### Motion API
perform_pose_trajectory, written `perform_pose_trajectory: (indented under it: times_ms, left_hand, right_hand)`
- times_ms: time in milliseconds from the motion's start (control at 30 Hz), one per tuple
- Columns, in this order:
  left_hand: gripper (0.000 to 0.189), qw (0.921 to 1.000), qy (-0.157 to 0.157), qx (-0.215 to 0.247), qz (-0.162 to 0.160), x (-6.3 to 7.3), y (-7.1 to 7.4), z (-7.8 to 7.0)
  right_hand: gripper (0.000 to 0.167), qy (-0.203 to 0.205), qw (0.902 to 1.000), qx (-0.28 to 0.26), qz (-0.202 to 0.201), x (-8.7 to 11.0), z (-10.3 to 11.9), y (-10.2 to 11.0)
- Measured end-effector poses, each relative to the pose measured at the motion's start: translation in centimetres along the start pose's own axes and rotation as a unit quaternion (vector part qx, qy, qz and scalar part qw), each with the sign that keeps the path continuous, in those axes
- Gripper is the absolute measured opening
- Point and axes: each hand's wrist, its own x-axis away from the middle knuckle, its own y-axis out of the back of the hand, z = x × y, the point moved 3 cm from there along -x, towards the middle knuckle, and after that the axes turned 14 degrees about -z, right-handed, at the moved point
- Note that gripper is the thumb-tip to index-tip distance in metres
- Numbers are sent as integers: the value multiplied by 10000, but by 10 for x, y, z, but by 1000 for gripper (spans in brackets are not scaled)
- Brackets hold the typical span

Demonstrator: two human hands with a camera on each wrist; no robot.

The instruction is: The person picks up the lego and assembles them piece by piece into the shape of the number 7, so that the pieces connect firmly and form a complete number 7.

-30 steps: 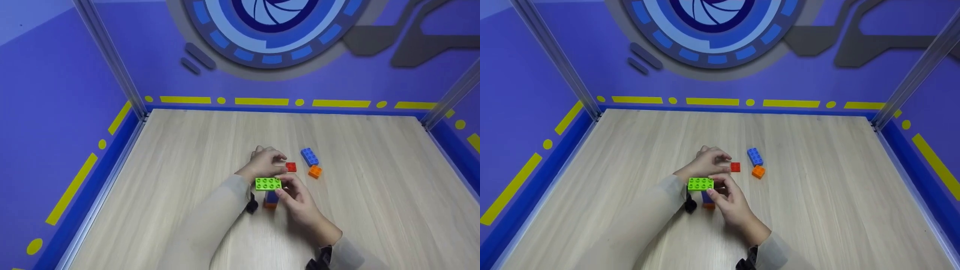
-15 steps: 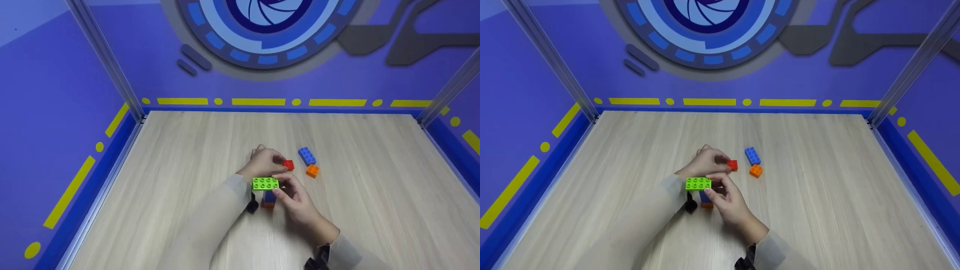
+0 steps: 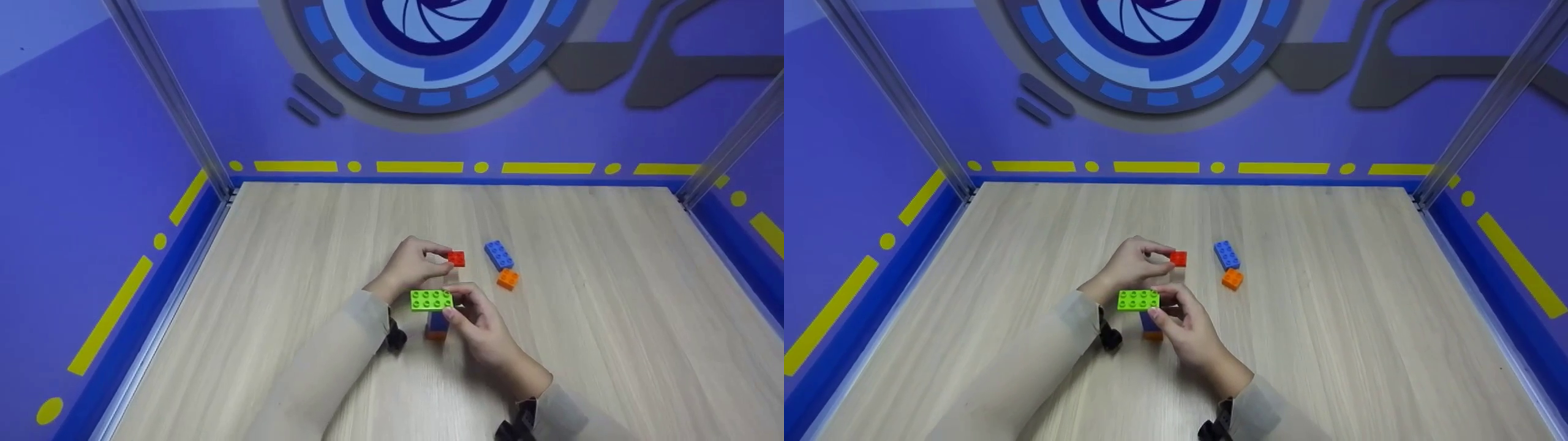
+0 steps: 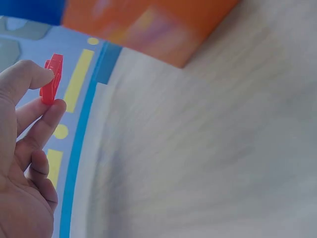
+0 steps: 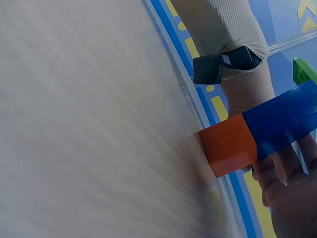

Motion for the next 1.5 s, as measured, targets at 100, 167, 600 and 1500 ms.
perform_pose_trajectory:
  times_ms: [100,167,600,1500]
  left_hand:
    - [34,9999,-31,23,-122,4,7,-2]
    - [34,9998,-77,51,-184,6,10,-2]
    - [36,9970,-556,425,-319,25,38,-7]
    - [26,9947,-659,547,-565,69,79,6]
  right_hand:
    - [31,-5,10000,82,-10,0,1,1]
    - [31,-40,9999,147,3,0,1,1]
    - [30,-142,9989,454,34,0,2,0]
    - [31,-240,9979,598,31,0,3,0]
